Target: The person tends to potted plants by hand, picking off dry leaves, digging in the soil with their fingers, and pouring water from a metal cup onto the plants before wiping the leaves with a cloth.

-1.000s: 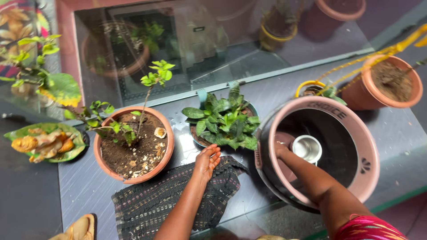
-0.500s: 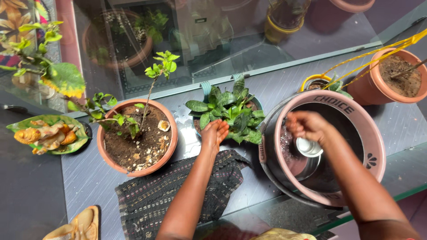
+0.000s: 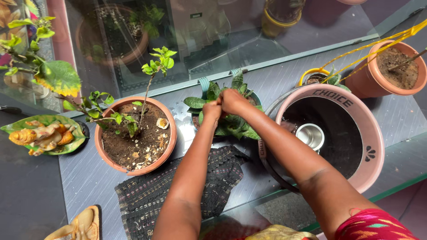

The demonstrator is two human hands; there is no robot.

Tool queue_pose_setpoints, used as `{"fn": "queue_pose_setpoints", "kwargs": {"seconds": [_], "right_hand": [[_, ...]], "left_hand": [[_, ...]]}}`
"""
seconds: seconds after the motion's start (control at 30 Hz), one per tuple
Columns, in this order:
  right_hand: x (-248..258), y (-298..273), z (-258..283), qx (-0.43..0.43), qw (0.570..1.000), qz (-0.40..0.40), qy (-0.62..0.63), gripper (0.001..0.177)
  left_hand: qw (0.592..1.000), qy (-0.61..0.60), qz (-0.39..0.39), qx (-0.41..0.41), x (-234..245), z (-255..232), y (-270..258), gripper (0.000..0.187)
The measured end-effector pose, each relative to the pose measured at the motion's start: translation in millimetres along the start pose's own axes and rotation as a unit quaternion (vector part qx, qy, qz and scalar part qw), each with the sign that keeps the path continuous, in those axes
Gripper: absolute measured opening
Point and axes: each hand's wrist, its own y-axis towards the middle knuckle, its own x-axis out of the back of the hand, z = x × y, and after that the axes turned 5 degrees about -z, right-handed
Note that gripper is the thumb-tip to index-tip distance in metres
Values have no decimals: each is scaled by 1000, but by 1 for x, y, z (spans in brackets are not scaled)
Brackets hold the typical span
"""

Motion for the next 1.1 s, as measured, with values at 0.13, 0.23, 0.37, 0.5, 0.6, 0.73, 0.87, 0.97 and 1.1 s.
{"fn": "queue_pose_setpoints", "kwargs": {"seconds": [0.13, 0.23, 0.37, 0.5, 0.6, 0.73, 0.87, 0.97, 1.1], "right_hand": [[35, -13, -6, -10, 994, -61, -86, 22], [45, -29, -23, -7, 989, -92, -119, 17], [35, -43, -27, -13, 987, -74, -141, 17], [23, -54, -10, 26, 988, -88, -126, 15], [22, -51, 10, 55, 988, -105, -100, 14], [28, -53, 24, 53, 988, -129, -70, 11], [19, -56, 24, 44, 988, -130, -76, 13], [19, -70, 14, 121, 988, -83, -55, 43], [82, -108, -46, 37, 999, -32, 17, 45]], "left_hand": [[977, 187, 3, -100, -39, -51, -14, 10], [933, 314, 7, -179, -49, -89, -50, 12], [888, 416, 62, -189, -39, -127, -92, 16], [871, 429, 49, -233, -8, -151, -120, 13], [863, 453, 24, -221, 8, -169, -129, 9], [867, 448, -2, -220, 18, -184, -138, 7], [863, 426, -37, -268, 26, -178, -137, 5], [856, 482, 20, -184, 36, -164, -137, 24], [788, 514, 32, -338, 45, -140, -144, 63]]}}
